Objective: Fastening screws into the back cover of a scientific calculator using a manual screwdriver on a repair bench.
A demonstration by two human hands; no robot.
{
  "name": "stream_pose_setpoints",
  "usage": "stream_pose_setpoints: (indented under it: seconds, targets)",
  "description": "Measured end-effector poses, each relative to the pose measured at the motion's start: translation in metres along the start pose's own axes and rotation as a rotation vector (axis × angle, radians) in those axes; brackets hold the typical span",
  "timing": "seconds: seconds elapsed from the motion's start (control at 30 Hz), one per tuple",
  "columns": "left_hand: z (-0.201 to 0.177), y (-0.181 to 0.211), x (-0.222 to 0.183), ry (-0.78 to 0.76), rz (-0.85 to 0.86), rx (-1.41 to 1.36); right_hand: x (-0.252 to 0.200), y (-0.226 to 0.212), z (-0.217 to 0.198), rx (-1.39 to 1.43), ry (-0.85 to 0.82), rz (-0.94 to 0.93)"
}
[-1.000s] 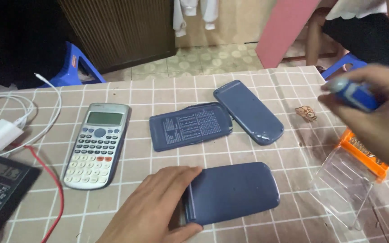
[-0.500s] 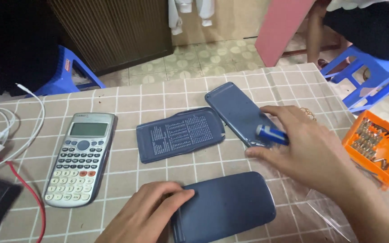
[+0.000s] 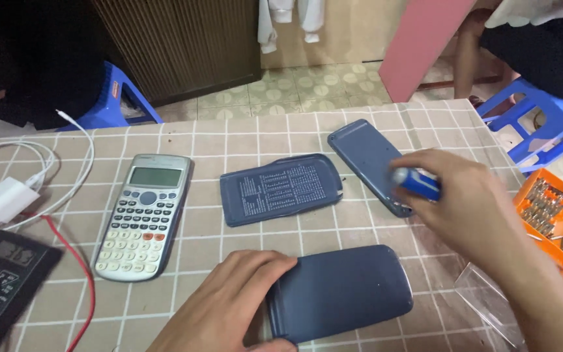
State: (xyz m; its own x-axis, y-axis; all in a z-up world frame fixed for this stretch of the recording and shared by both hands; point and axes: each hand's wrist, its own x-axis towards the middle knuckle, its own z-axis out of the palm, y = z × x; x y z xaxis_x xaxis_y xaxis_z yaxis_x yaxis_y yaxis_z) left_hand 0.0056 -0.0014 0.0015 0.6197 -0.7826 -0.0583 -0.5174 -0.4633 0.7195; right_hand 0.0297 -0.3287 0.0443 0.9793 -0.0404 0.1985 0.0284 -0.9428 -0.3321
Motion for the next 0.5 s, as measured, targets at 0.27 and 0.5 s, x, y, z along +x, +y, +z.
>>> stream_pose_setpoints:
  seconds: [0.27, 0.5]
  targets:
    - [-0.009, 0.010, -0.004, 0.063, -0.090, -0.094, 0.025, -0.042, 0.023, -0.171, -0.188, 0.017]
    - [-0.008, 0.012, -0.007, 0.285, -0.038, -0.065, 0.040, -0.045, 0.034, -0.220, -0.223, -0.036]
